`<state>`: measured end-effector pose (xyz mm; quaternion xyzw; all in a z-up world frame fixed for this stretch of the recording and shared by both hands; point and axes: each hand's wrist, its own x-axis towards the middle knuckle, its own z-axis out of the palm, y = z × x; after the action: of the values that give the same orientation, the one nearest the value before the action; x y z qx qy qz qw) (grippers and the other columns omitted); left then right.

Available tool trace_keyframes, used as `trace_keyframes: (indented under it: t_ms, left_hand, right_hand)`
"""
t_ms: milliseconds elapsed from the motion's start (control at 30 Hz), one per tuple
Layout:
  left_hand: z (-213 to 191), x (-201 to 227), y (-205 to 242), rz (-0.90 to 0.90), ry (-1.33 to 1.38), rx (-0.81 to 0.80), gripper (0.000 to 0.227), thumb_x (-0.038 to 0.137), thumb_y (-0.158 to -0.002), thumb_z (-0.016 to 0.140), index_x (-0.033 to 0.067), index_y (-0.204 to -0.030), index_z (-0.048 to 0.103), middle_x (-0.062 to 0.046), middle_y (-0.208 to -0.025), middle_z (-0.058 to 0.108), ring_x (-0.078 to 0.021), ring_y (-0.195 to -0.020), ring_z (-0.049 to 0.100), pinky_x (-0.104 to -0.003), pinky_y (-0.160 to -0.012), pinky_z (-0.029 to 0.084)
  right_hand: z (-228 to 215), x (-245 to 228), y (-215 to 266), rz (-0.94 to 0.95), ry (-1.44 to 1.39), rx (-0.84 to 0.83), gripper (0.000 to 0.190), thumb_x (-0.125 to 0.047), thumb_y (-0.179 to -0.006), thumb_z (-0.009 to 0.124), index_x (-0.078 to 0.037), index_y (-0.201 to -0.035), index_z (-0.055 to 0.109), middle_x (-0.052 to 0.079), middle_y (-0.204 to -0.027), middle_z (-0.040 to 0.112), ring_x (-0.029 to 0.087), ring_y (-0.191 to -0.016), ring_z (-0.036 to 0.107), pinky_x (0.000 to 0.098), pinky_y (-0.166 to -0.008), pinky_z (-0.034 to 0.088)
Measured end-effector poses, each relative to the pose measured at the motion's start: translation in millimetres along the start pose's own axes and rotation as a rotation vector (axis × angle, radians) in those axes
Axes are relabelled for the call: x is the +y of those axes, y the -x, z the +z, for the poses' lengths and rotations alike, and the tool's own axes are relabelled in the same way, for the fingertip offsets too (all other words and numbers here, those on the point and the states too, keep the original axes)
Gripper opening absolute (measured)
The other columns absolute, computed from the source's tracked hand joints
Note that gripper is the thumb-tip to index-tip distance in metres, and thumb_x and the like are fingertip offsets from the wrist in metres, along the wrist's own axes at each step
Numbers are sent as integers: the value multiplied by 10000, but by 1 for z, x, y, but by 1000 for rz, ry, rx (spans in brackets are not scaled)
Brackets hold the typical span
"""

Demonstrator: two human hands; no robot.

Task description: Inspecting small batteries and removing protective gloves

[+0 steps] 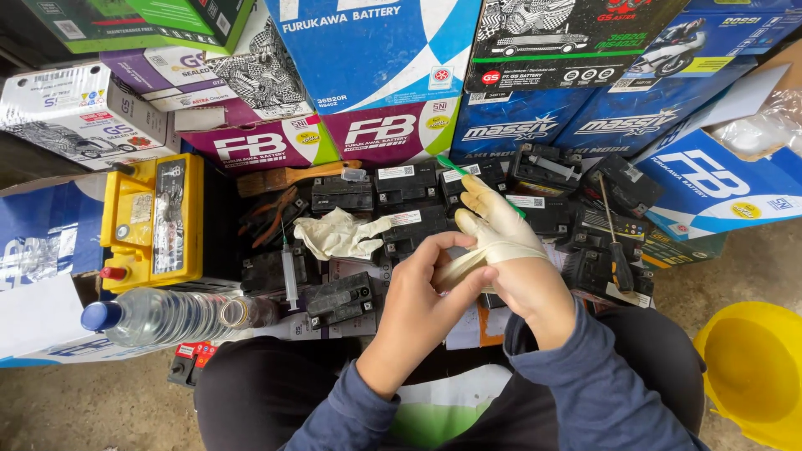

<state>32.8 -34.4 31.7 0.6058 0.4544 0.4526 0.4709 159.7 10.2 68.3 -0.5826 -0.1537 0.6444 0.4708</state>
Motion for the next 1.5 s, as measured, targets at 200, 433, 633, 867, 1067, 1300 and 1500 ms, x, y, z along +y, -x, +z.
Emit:
trace_keyframes:
  t_ms: [200,433,633,867,1067,1300,1500]
  left_hand:
    - [13,-12,-3,66,-150,157,113,192,-857,843,156,-958,809,-25,-619,689,-147,-490,576,-246,-471,457]
    - [17,-18,-3,208,-58,216,106,52,-854,711,44,-949,758,-69,-494,567,-149,-429,502,-247,-429,435]
    - [13,-26,-15,130,10,306,145,7,-816,657,13,-945,723,-97,-481,508,-145,-472,450,-284,-451,378]
    - [5,-16,-21,-11,203,382,126,4,-862,588,-21,-944,680,-52,-541,440,-104,-578,381,-272,-500,324]
    - [9,-3,4,-48,106,287,197,45,-874,643,114,-1050,699,67,-619,397,-52,-557,340,-247,-528,305]
    - [5,0,11,65,-101,159,342,258,-842,798,131,-1146,706,72,-666,413,-57,-597,371,-229,-567,366]
    - [7,-7,8,216,-59,205,197,138,-919,763,75,-1106,763,-68,-962,796,-135,-789,715,-267,-691,554]
  right_hand:
    - [-20,38,-20,-343,251,-113,625,-259,-967,666,-259,-1558,462,116,-1595,442,204,-1332,501,389,-1062,457]
    - [-17,49,-24,-257,53,-46,445,-272,-1014,602,-276,-1458,580,83,-1510,579,207,-1257,603,441,-1037,513]
    - [-12,51,-11,-197,182,-128,483,-325,-1034,538,-323,-1516,511,181,-1344,696,199,-953,676,417,-767,617]
    - [-8,27,24,-454,703,-404,522,-262,-1075,398,-155,-1586,407,187,-1608,438,354,-1512,350,595,-1187,260]
    - [-22,10,20,-417,534,-447,623,-250,-989,459,-134,-1589,337,56,-1631,455,152,-1490,442,299,-1207,335]
    - [-15,24,14,-502,417,-261,585,-273,-1005,463,-127,-1565,376,92,-1591,483,174,-1483,443,322,-1218,342]
    - [-18,41,3,-363,84,-403,536,-195,-1022,406,-68,-1543,410,123,-1633,429,310,-1530,398,403,-1245,306]
